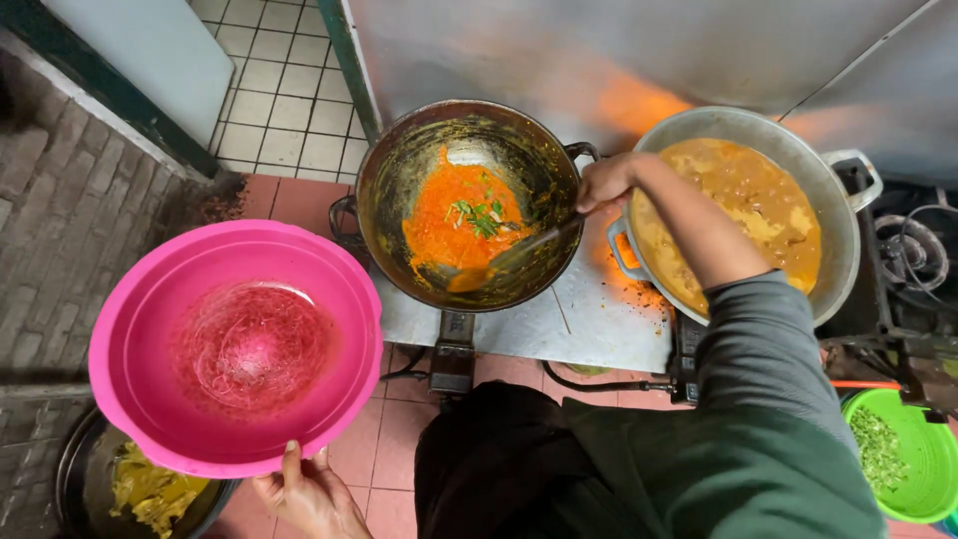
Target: Stirring and adding ingredients to large pots of food on a commercial stove.
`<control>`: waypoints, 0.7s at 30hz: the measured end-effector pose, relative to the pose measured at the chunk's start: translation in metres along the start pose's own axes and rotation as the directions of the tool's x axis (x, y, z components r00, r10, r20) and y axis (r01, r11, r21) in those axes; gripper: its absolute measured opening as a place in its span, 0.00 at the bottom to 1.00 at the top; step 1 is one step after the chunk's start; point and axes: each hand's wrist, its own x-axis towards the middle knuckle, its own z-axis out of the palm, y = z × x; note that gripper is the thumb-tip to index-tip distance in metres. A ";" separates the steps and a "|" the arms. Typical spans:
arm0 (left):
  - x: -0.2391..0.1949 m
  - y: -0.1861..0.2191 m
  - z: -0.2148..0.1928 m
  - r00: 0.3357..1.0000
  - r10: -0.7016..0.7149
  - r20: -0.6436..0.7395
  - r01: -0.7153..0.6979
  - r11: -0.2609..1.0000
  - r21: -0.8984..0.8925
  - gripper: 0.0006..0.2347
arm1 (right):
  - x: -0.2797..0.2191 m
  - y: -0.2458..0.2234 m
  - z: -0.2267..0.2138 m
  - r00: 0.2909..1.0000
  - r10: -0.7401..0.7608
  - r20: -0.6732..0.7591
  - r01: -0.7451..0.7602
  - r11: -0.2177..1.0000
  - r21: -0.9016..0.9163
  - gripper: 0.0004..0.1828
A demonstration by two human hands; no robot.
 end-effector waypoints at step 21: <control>0.014 0.002 -0.002 0.999 -0.003 0.042 0.003 1.000 0.010 0.16 | 0.185 -0.036 0.143 0.729 -0.314 -0.608 0.319 0.942 -0.103 0.16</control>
